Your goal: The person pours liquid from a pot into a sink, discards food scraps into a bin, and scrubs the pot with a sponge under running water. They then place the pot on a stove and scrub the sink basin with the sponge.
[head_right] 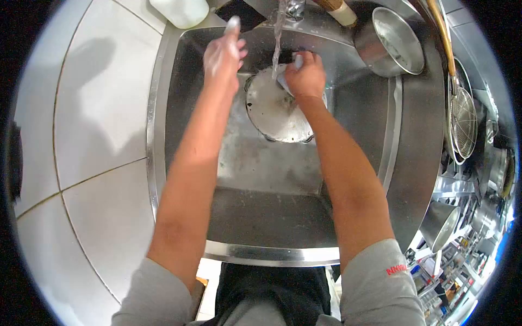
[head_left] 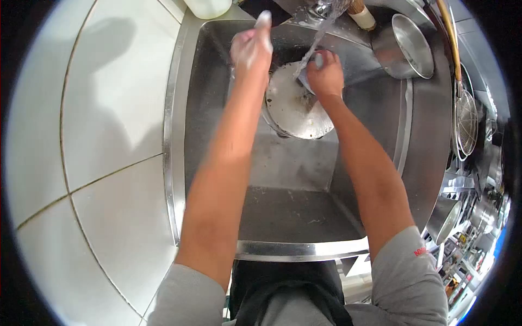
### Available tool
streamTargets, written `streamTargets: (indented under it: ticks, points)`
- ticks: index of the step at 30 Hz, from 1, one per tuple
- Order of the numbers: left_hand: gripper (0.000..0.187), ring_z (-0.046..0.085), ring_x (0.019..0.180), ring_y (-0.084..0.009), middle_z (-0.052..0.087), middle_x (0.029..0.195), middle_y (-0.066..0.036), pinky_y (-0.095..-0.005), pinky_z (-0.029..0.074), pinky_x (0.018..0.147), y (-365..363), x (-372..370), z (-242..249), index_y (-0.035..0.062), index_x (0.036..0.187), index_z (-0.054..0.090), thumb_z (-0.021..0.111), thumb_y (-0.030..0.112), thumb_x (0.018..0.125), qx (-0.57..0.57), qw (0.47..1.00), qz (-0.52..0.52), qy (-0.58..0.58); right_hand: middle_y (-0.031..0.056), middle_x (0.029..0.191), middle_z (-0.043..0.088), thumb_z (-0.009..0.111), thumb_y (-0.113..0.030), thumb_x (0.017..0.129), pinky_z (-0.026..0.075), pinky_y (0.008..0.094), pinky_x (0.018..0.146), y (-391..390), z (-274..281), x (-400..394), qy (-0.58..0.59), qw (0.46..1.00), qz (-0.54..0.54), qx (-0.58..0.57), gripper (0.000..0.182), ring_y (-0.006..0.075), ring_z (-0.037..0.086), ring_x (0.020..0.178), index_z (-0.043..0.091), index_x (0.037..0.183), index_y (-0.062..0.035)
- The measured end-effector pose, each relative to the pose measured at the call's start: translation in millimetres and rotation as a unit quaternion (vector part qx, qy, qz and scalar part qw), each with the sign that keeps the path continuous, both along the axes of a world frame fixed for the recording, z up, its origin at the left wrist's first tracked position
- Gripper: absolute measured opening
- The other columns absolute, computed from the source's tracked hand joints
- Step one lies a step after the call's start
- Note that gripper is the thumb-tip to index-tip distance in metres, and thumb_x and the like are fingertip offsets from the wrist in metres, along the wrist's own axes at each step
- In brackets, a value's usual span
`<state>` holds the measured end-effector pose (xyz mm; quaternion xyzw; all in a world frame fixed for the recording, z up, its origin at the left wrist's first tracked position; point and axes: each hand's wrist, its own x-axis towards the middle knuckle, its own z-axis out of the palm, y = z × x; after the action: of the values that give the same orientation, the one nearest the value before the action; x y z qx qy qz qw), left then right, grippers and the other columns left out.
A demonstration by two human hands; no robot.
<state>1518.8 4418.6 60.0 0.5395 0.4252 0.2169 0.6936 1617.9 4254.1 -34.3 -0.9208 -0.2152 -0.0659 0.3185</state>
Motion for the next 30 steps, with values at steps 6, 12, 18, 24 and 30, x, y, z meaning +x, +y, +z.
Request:
streamTargets:
  ticks: [6, 12, 18, 24, 30]
  points:
    - [0.023, 0.064, 0.065, -0.0148, 0.069, 0.079, -0.007, -0.0323, 0.049, 0.059, 8, 15, -33, -0.0023, 0.091, 0.065, 0.077, 0.016, 0.087, 0.192, 0.981, -0.004, 0.03, 0.0072, 0.091, 0.068, 0.066, -0.015, 0.091, 0.052, 0.0313, 0.075, -52, 57, -22, 0.293, 0.848, -0.118, 0.426, 0.02, 0.0186, 0.064, 0.076, 0.065, 0.104, 0.0005]
    - [0.017, 0.07, 0.076, -0.0316, 0.07, 0.084, -0.016, -0.0418, 0.055, 0.072, -98, -62, -12, 0.0027, 0.094, 0.067, 0.072, 0.011, 0.08, 0.46, 0.876, -0.145, -0.031, 0.0107, 0.09, 0.07, 0.074, -0.032, 0.091, 0.056, 0.0366, 0.072, -25, 89, -57, 0.525, 0.695, -0.056, 0.489, 0.04, 0.0249, 0.068, 0.077, 0.064, 0.112, 0.0016]
    - [0.031, 0.071, 0.096, -0.0344, 0.072, 0.104, -0.019, -0.0405, 0.055, 0.087, -122, -79, -12, 0.0044, 0.111, 0.07, 0.072, 0.011, 0.082, 0.363, 0.883, -0.291, -0.067, 0.0114, 0.087, 0.069, 0.074, -0.013, 0.082, 0.052, 0.0338, 0.064, -56, 88, -55, 0.425, 0.798, -0.08, 0.418, 0.03, 0.0208, 0.066, 0.074, 0.064, 0.106, 0.0017]
    - [0.042, 0.07, 0.107, -0.0275, 0.07, 0.121, -0.019, -0.0372, 0.055, 0.092, -81, -49, -9, 0.0018, 0.13, 0.064, 0.071, 0.018, 0.092, 0.262, 0.951, -0.142, -0.082, 0.0235, 0.144, 0.053, 0.076, -0.043, 0.083, 0.04, 0.0557, 0.111, -74, 24, -72, 0.029, 0.985, 0.046, -0.162, 0.065, 0.0421, 0.047, 0.136, 0.062, 0.135, -0.0057]
    - [0.063, 0.05, 0.13, -0.0428, 0.054, 0.138, -0.032, -0.0455, 0.038, 0.112, -53, -25, -26, -0.0046, 0.141, 0.05, 0.071, 0.027, 0.091, 0.336, 0.941, 0.015, -0.042, 0.0238, 0.154, 0.044, 0.07, -0.042, 0.09, 0.028, 0.0562, 0.119, -54, 9, -82, -0.037, 0.986, 0.02, -0.163, 0.064, 0.0455, 0.038, 0.143, 0.057, 0.141, -0.0068]
